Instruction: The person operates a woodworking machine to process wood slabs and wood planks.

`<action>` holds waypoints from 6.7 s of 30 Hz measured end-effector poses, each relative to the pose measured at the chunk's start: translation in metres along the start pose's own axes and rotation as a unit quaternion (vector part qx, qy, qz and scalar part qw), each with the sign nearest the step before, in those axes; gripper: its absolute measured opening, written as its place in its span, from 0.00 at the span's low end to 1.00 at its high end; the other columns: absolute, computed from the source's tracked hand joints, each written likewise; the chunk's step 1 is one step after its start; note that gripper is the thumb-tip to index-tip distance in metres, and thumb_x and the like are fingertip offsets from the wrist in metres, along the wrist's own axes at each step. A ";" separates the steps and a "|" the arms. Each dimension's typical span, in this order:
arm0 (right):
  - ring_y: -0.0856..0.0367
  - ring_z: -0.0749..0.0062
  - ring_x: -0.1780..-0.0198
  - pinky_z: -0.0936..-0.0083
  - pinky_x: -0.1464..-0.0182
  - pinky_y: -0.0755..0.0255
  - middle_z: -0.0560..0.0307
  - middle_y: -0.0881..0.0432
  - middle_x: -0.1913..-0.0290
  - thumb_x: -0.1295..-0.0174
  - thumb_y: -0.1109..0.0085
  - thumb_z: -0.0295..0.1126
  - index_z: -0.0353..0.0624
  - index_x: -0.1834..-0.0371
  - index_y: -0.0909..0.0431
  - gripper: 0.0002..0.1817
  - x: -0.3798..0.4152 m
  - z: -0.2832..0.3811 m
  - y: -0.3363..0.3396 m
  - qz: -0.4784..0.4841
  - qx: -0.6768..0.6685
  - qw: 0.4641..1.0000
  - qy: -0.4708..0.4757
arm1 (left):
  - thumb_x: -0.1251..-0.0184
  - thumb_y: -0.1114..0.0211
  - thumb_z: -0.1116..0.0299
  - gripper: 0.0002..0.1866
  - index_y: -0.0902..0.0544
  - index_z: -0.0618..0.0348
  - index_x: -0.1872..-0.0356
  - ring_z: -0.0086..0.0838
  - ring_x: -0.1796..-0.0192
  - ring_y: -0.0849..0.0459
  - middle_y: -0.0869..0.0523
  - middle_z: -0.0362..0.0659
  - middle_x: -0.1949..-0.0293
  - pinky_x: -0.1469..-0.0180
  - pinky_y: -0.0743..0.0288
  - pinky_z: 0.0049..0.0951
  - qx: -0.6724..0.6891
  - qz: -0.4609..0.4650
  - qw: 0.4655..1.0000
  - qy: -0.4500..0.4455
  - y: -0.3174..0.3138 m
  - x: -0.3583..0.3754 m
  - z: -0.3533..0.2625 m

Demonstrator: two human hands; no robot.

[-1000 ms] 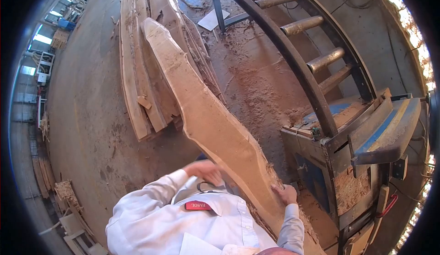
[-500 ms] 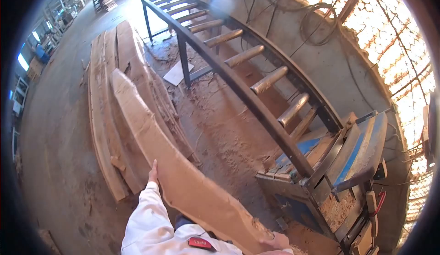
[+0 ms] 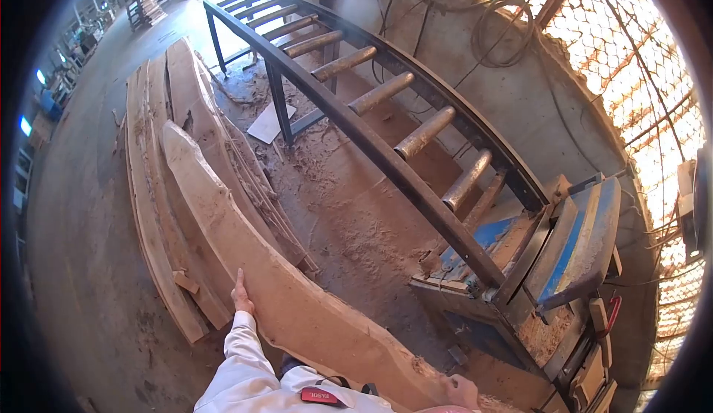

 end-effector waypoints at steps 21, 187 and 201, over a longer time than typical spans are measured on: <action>0.16 0.45 0.70 0.55 0.63 0.25 0.40 0.17 0.74 0.35 0.43 0.50 0.38 0.73 0.13 0.24 -0.008 -0.140 0.117 -0.281 -0.045 0.957 -0.054 | 0.31 0.33 0.52 0.32 0.27 0.62 0.33 0.39 0.34 0.25 0.22 0.46 0.35 0.28 0.35 0.41 0.001 0.136 0.991 -0.001 -0.054 0.142 0.077; 0.14 0.65 0.55 0.70 0.50 0.24 0.52 0.12 0.58 0.31 0.41 0.40 0.39 0.51 0.16 0.16 0.103 -0.125 -0.190 -0.393 -0.600 0.628 -0.302 | 0.20 0.48 0.50 0.38 0.46 0.75 0.28 0.55 0.33 0.25 0.30 0.65 0.33 0.33 0.25 0.47 -0.351 0.583 0.728 0.086 -0.577 0.305 0.122; 0.14 0.63 0.52 0.69 0.47 0.25 0.49 0.12 0.54 0.30 0.42 0.43 0.39 0.49 0.17 0.18 0.102 -0.260 -0.112 -0.430 -0.574 0.610 -0.338 | 0.23 0.45 0.55 0.30 0.34 0.68 0.30 0.52 0.31 0.30 0.28 0.59 0.32 0.30 0.29 0.48 -0.493 0.649 0.506 -0.280 -0.653 0.257 0.170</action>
Point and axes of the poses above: each hand's wrist, its own x-axis away from the middle knuckle, its own y-axis out of the back of the hand, z = x × y, the point moved 1 cm from there along -x, towards the middle knuckle
